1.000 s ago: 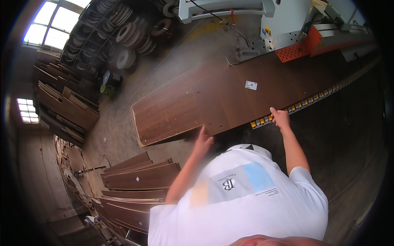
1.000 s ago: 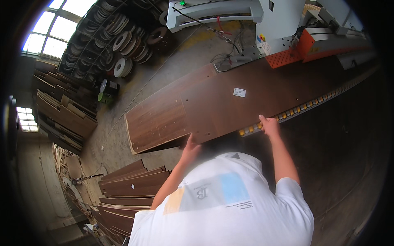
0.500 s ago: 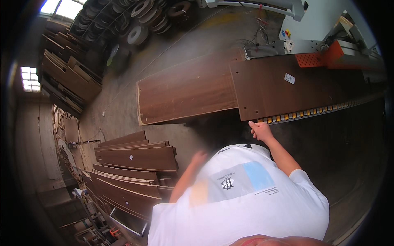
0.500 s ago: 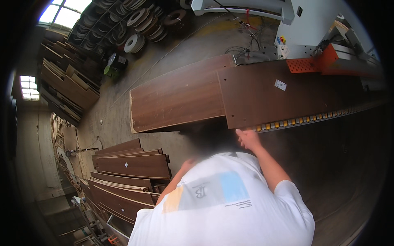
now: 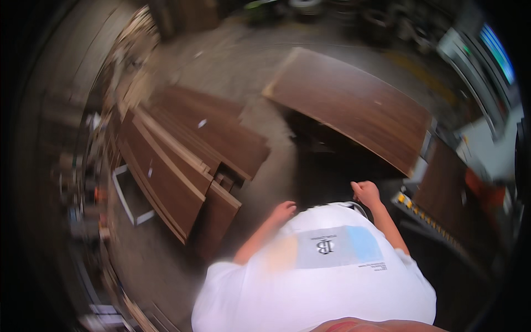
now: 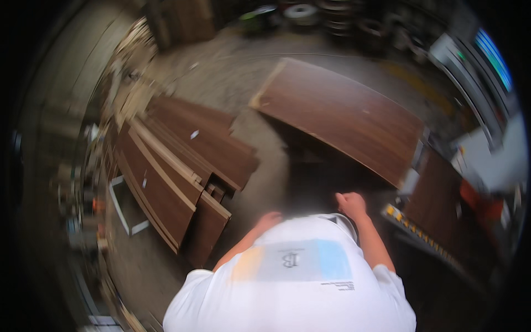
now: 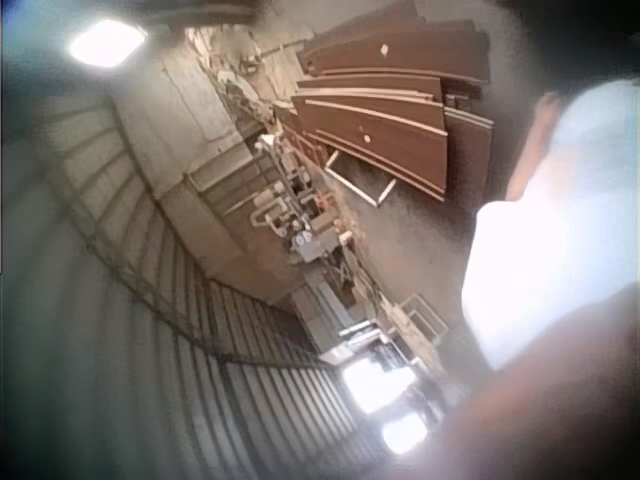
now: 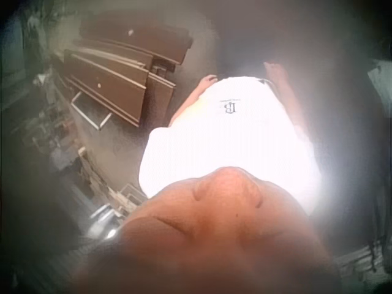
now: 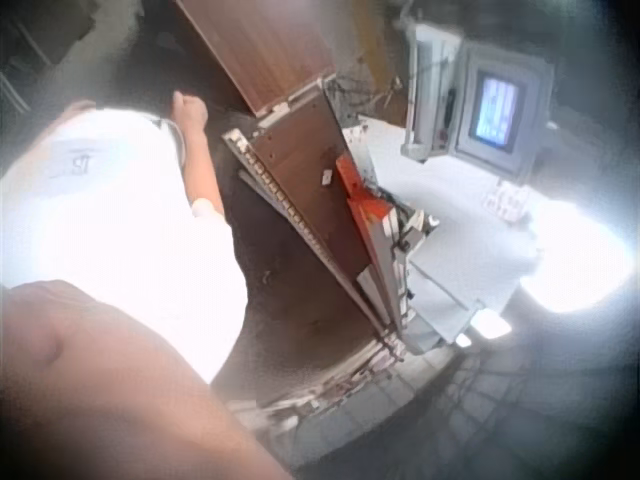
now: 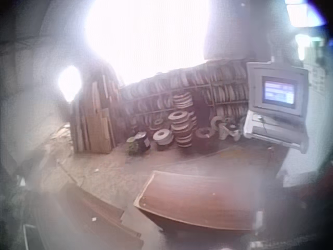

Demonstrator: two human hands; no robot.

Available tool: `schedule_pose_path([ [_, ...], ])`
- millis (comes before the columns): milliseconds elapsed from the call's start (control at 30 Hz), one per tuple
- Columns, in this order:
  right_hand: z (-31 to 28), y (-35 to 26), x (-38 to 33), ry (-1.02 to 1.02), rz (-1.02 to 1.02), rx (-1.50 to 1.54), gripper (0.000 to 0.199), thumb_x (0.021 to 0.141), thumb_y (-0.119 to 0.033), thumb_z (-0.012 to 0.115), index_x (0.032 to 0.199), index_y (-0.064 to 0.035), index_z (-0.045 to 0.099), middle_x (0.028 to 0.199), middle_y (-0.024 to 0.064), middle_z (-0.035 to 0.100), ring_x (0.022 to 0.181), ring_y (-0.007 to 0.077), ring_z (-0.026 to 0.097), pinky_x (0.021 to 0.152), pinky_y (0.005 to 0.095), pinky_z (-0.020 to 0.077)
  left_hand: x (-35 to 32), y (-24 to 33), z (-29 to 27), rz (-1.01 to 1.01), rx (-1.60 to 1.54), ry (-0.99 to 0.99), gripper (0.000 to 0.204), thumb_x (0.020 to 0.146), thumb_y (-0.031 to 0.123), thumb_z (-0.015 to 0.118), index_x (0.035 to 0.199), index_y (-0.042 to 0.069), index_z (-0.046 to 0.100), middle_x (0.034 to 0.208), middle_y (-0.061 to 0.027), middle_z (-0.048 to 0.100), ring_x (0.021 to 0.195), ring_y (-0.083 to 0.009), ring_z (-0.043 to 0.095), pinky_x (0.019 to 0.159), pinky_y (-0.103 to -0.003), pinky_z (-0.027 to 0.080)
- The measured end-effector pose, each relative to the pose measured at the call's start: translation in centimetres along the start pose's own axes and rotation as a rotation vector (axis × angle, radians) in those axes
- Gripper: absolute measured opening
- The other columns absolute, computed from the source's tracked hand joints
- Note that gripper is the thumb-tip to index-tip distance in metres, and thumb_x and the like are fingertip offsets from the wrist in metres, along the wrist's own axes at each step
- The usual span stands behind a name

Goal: The person picks up wood panels one by one from a stack and feeds them into a woodworking machine for processing.

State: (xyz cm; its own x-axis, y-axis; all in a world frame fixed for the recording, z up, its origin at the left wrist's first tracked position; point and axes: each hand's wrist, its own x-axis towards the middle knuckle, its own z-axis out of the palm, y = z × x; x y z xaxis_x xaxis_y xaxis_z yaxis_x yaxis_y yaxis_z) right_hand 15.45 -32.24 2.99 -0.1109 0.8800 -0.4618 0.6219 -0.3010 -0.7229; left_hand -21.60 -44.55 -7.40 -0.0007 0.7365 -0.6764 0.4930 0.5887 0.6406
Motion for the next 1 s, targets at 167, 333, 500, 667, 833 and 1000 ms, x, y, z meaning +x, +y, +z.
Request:
schedule_pose_path([
  [167,5.9,-1.7,0.0,-0.085,-0.263,-0.067,0.031,0.086,-0.027,0.062,0.071,-0.0017,0.073,0.090,0.0084,0.074,0.075,0.0214,0.070,0.071,0.0312,0.0523,-4.9,-7.8,-0.9,-0.078,-0.146,0.165,0.034,0.092,0.021,0.062,0.121,0.003,0.063,0.104,-0.0104,0.068,0.087,-0.0190,0.063,0.077,-0.034,0.052],
  [333,11.3,-1.0,-1.2,-0.279,-0.270,-0.135,0.021,0.083,-0.018,0.066,0.084,0.0011,0.074,0.100,0.0117,0.073,0.088,0.0262,0.069,0.079,0.0316,0.0517,-7.8,-20.3,-2.8,-0.182,-0.144,0.216,0.029,0.088,0.025,0.059,0.106,0.005,0.069,0.099,-0.0133,0.070,0.089,-0.0263,0.066,0.077,-0.040,0.053],
  [500,15.8,-0.4,-1.1,-0.358,-0.026,-0.298,0.023,0.086,-0.021,0.065,0.099,-0.0043,0.074,0.100,0.0136,0.072,0.095,0.0300,0.068,0.086,0.0336,0.0502,-11.3,-28.8,-2.9,-0.214,-0.106,0.246,0.025,0.088,0.024,0.060,0.099,0.005,0.071,0.083,-0.0090,0.070,0.070,-0.0204,0.066,0.067,-0.036,0.053],
  [667,18.9,-3.7,-0.7,-0.380,-0.197,-0.504,0.029,0.089,-0.030,0.062,0.096,-0.0048,0.074,0.085,0.0161,0.072,0.081,0.0306,0.069,0.076,0.0379,0.0516,-13.8,-31.4,-2.9,-0.328,-0.464,0.320,0.018,0.088,0.019,0.062,0.094,0.005,0.071,0.076,-0.0060,0.068,0.063,-0.0152,0.062,0.060,-0.033,0.052],
  [833,20.8,-10.6,0.6,-0.327,-0.186,-0.565,0.037,0.089,-0.038,0.063,0.086,-0.0026,0.074,0.076,0.0161,0.069,0.071,0.0301,0.067,0.070,0.0398,0.0506,-14.0,-31.5,-3.4,-0.249,-0.410,0.385,0.021,0.090,0.021,0.057,0.085,0.004,0.068,0.074,-0.0107,0.065,0.066,-0.0203,0.061,0.060,-0.038,0.048],
  [1000,23.3,-12.8,6.3,-0.366,-0.219,-0.577,0.042,0.090,-0.039,0.063,0.081,0.0008,0.072,0.070,0.0197,0.067,0.066,0.0317,0.066,0.066,0.0403,0.0491,-12.3,-30.1,-4.1,-0.203,-0.489,0.532,0.022,0.091,0.020,0.055,0.081,0.004,0.066,0.071,-0.0087,0.061,0.069,-0.0177,0.060,0.060,-0.037,0.047],
])
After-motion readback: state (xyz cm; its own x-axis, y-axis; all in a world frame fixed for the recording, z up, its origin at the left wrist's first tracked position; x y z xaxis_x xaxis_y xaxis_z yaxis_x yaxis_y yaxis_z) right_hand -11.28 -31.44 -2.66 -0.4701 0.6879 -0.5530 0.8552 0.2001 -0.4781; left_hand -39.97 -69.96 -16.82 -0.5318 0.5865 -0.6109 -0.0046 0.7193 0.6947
